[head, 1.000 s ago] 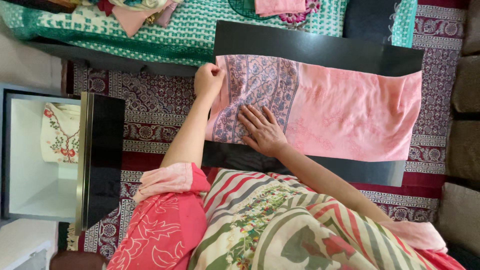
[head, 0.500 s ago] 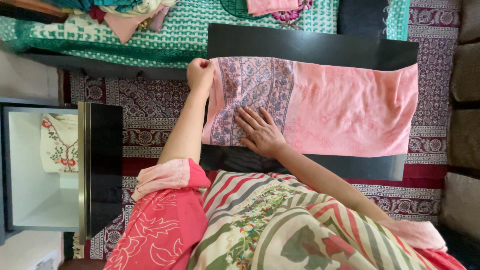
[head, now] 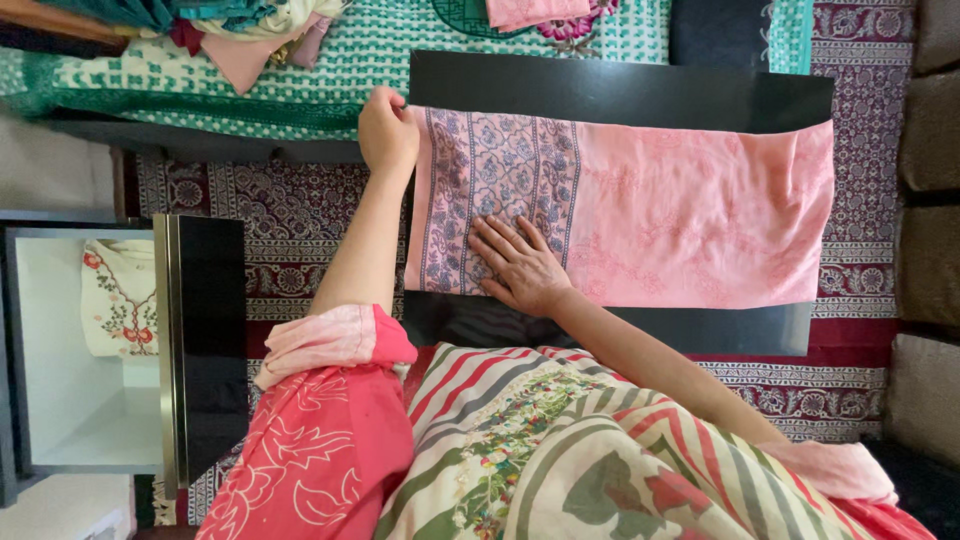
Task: The person folds a white embroidered top, a pink scarf, and a pair of pink pants on a table before placing each item into a dresser drawer.
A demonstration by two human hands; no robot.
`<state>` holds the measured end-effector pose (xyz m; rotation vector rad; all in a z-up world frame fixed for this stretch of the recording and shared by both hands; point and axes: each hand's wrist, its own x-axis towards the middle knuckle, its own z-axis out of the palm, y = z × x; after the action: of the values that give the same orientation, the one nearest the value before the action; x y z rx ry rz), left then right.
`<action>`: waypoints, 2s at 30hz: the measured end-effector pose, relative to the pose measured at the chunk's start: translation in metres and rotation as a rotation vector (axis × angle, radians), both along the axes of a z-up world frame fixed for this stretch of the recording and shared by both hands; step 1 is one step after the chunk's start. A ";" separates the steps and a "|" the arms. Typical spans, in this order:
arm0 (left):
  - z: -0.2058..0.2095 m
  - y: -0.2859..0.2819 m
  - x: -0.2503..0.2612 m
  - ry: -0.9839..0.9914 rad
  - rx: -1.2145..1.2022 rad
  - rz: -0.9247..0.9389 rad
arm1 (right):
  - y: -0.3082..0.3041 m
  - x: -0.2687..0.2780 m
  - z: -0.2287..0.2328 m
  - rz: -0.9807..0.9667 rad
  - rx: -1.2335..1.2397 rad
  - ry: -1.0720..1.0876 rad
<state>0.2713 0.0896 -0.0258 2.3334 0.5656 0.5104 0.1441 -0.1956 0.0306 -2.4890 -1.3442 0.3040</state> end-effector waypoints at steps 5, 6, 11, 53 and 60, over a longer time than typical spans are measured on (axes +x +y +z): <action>0.022 -0.052 -0.037 0.020 0.390 -0.205 | 0.006 -0.001 -0.002 -0.015 0.004 -0.008; 0.023 -0.065 -0.051 0.049 0.376 -0.330 | 0.010 -0.001 -0.004 -0.010 0.038 -0.010; 0.004 -0.105 -0.075 0.044 0.464 -0.702 | 0.009 0.014 -0.017 0.015 -0.056 0.124; 0.025 -0.164 -0.079 0.333 0.549 -0.875 | -0.141 0.054 -0.017 -0.829 -0.081 -0.009; 0.034 -0.111 -0.079 0.320 0.540 -0.816 | -0.087 0.052 -0.010 -0.837 -0.081 0.002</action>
<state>0.1925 -0.0215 0.0084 2.8899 -0.4701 -0.1245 0.1959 -0.2828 0.0206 -2.8405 -0.2033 0.1607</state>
